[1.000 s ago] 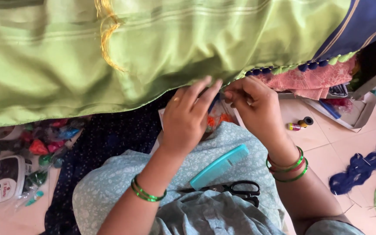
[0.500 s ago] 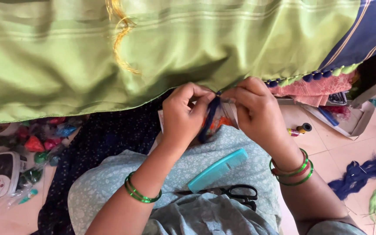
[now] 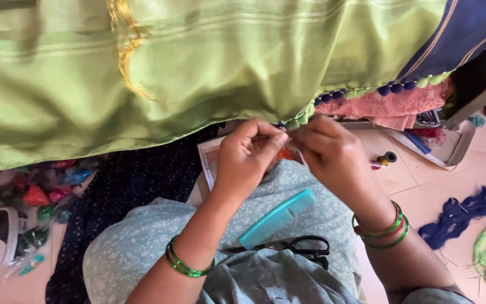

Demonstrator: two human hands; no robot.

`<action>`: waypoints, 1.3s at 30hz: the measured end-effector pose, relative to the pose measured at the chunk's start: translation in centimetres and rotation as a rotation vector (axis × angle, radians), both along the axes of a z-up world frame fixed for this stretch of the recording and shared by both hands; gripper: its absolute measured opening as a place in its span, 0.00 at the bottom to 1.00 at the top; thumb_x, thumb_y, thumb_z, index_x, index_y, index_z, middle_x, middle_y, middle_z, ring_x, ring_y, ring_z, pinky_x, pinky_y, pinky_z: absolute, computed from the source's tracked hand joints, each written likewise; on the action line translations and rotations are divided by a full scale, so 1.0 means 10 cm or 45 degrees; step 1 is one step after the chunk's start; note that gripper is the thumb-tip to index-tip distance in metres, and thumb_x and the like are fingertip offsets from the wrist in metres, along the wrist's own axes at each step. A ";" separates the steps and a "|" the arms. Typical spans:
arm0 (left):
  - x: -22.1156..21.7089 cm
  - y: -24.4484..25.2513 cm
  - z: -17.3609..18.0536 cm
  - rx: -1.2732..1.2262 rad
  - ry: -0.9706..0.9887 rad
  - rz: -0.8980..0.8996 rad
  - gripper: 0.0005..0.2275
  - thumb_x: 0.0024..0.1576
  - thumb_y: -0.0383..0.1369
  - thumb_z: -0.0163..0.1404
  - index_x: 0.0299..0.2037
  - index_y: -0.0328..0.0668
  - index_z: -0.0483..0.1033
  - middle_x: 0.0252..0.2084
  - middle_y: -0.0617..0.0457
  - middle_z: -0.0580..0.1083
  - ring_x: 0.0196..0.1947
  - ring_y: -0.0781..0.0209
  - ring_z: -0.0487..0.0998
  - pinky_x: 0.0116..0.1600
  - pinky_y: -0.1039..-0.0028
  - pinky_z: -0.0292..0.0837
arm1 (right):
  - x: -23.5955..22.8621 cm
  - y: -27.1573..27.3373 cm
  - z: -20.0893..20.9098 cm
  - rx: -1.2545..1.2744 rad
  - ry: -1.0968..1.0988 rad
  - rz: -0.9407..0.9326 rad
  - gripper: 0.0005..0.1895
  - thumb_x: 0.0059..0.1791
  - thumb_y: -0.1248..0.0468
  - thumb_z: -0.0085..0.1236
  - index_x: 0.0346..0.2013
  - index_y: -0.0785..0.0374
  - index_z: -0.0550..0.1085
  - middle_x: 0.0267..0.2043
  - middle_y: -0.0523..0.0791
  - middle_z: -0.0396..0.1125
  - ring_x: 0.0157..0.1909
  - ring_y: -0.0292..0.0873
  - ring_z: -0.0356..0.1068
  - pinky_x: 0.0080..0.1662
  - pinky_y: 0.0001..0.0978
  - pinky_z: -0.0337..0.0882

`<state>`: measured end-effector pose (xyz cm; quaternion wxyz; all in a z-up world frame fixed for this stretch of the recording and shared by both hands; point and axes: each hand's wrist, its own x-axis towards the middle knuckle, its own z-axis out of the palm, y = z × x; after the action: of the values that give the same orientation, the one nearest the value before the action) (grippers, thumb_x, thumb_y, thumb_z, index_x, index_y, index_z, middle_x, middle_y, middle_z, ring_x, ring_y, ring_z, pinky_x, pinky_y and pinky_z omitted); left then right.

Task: Sewing decorative tassels and pom-poms onto the edge of a green and blue garment.

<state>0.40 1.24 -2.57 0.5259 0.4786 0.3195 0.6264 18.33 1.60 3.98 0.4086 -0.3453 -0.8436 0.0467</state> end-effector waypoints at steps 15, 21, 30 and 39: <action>-0.06 -0.07 0.13 -0.009 -0.113 0.022 0.02 0.64 0.24 0.55 0.42 0.33 0.76 0.35 0.58 0.76 0.34 0.74 0.74 0.39 0.81 0.69 | -0.25 -0.10 0.19 -0.005 0.212 0.109 0.19 0.52 0.76 0.56 0.57 0.66 0.72 0.45 0.45 0.72 0.48 0.47 0.74 0.49 0.37 0.73; -0.10 -0.14 0.23 -0.233 -0.148 0.072 0.04 0.60 0.26 0.55 0.42 0.34 0.80 0.33 0.54 0.78 0.31 0.73 0.75 0.37 0.82 0.71 | -0.23 -0.13 0.17 0.443 -0.121 0.035 0.18 0.47 0.78 0.61 0.49 0.63 0.76 0.48 0.45 0.71 0.48 0.50 0.70 0.51 0.39 0.72; 0.01 -0.42 0.70 0.783 1.205 0.861 0.05 0.54 0.24 0.59 0.37 0.35 0.76 0.51 0.48 0.72 0.52 0.46 0.70 0.59 0.60 0.64 | -0.13 -0.10 0.19 0.334 -0.084 -0.022 0.12 0.48 0.75 0.66 0.46 0.64 0.79 0.46 0.47 0.67 0.49 0.52 0.66 0.51 0.42 0.69; -0.10 -0.24 0.60 0.584 0.840 0.507 0.04 0.54 0.24 0.62 0.35 0.40 0.80 0.55 0.50 0.72 0.57 0.54 0.70 0.63 0.65 0.64 | -0.06 -0.18 0.33 0.390 -0.007 -0.098 0.09 0.45 0.76 0.70 0.39 0.66 0.80 0.41 0.47 0.68 0.43 0.50 0.67 0.45 0.41 0.69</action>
<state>-0.62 -1.18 3.44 0.1454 0.6862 0.4088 0.5839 17.77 -0.23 7.29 0.4558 -0.3111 -0.8281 -0.0992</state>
